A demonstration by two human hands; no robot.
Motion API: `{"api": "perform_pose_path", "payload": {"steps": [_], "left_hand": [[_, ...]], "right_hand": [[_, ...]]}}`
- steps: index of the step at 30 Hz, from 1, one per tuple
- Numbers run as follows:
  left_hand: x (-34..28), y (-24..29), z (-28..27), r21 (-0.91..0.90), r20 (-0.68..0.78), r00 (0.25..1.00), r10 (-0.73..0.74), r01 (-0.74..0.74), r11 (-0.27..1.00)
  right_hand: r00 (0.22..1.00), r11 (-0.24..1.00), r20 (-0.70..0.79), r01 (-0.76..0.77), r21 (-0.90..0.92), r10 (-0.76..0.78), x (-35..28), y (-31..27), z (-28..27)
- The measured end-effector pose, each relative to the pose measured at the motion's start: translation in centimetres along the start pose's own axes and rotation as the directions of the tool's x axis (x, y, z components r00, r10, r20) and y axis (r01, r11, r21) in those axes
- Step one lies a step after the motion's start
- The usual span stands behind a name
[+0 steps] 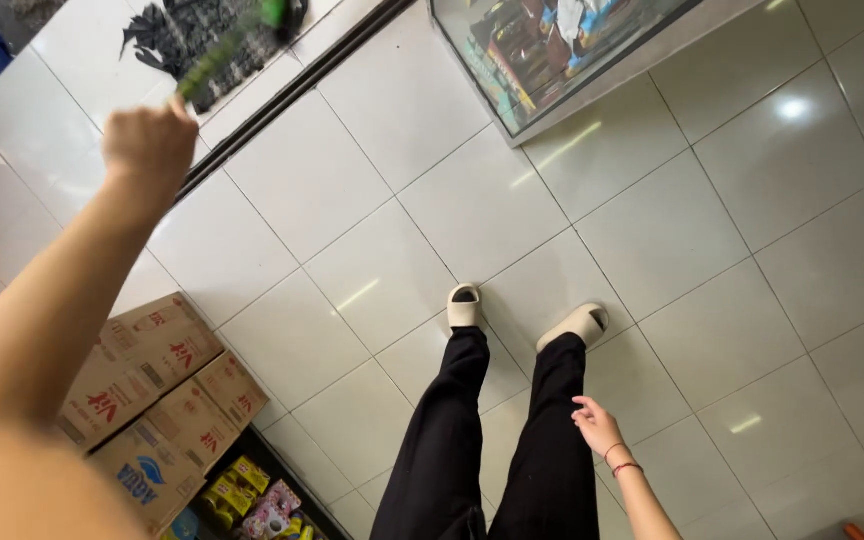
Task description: Sweeping the floor and moving a stool in a grocery store aisle.
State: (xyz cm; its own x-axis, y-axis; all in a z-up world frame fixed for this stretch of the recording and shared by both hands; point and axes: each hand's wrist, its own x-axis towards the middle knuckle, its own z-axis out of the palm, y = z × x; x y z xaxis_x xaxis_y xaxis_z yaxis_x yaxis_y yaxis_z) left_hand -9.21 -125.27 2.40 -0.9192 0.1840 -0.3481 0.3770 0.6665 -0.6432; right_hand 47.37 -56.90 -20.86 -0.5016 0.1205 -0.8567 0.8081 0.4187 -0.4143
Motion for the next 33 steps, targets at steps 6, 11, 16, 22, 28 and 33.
{"api": "perform_pose_path", "payload": {"steps": [6, 11, 16, 22, 28, 33], "left_hand": [[-5.1, 6.0, -6.0, -0.259, 0.094, 0.98, 0.178, -0.149, 0.954], [-0.7, 10.2, -2.6, -0.139, 0.123, 0.946, 0.3, -0.282, 0.949], [3.9, 6.6, 0.1, -0.163, 0.229, 0.965, 0.127, -0.091, 0.982], [7.8, 4.5, 3.5, 0.084, 0.108, 0.991, -0.078, 0.069, 0.994], [-3.1, 2.4, -1.2, -0.237, 0.024, 0.996, -0.081, 0.084, 0.968], [-11.6, 15.0, 0.2, -0.542, 0.006, 0.998, -0.055, 0.05, 0.839]], "right_hand": [[0.998, 0.999, 0.057, 0.005, -0.042, -0.003, 2.3, -2.9, 1.1], [0.987, 0.986, 0.073, 0.134, 0.098, -0.142, 1.9, -7.9, 0.5], [0.989, 0.981, 0.067, 0.123, 0.147, -0.134, 1.7, -4.7, 0.4], [0.998, 0.998, 0.063, 0.02, 0.063, -0.024, 0.9, -2.6, -0.5], [0.996, 0.995, 0.084, -0.017, 0.102, 0.008, 2.4, -0.5, 1.8], [0.992, 0.991, 0.092, 0.074, 0.113, -0.084, 8.4, 0.5, 5.2]]}}
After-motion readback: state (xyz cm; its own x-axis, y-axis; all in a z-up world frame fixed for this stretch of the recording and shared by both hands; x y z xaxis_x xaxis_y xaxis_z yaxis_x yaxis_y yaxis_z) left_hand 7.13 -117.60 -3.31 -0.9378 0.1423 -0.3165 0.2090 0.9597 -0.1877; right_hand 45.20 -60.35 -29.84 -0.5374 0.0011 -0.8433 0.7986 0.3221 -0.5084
